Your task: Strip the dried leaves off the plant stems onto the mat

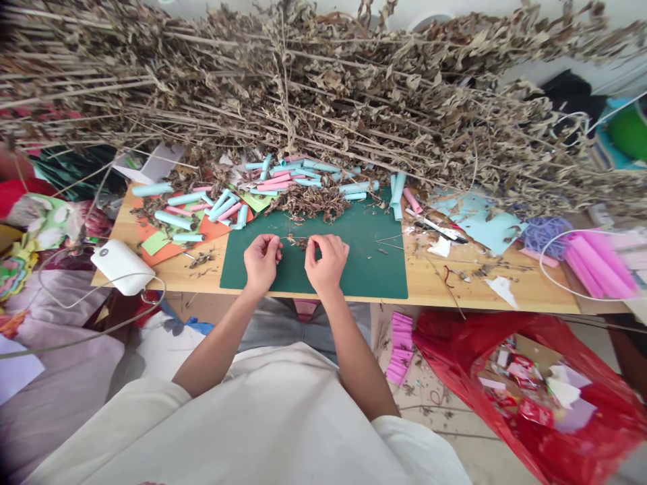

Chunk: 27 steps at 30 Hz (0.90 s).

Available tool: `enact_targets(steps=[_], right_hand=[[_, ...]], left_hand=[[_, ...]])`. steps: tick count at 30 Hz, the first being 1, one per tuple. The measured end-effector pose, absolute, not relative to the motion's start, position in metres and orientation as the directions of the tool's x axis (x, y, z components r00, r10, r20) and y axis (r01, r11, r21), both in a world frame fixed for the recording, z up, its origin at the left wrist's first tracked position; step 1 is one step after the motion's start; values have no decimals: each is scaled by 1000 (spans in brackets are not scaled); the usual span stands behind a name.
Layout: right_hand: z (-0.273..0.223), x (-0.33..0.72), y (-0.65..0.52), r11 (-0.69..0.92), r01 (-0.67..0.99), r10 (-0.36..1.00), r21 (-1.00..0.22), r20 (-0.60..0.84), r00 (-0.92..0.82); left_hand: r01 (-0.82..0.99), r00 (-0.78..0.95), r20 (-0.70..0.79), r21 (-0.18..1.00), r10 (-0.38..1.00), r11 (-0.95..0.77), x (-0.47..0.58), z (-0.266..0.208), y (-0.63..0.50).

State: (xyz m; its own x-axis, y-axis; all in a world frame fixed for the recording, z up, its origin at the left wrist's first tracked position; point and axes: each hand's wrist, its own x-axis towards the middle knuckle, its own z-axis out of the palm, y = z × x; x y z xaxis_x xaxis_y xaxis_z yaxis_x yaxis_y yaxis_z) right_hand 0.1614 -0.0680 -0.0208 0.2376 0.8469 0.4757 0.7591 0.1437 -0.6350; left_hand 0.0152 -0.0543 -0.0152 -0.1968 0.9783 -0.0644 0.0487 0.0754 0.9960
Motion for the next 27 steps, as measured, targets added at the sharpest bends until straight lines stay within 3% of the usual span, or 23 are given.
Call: enact_targets(steps=[9,16,27], right_hand=[[-20,161,-68,91,753,840,-651,456,293],[-13,158,-73,56,733,779,-678,488,393],[-20,158,-69,97,818,835,-567,494,243]], left_hand=[[103,-235,-63,991,970,89,19,-8,-53],[236,-236,54,972,970,4,34,-5,-51],[273,-166,72,962,984,-25,44,-12,-57]])
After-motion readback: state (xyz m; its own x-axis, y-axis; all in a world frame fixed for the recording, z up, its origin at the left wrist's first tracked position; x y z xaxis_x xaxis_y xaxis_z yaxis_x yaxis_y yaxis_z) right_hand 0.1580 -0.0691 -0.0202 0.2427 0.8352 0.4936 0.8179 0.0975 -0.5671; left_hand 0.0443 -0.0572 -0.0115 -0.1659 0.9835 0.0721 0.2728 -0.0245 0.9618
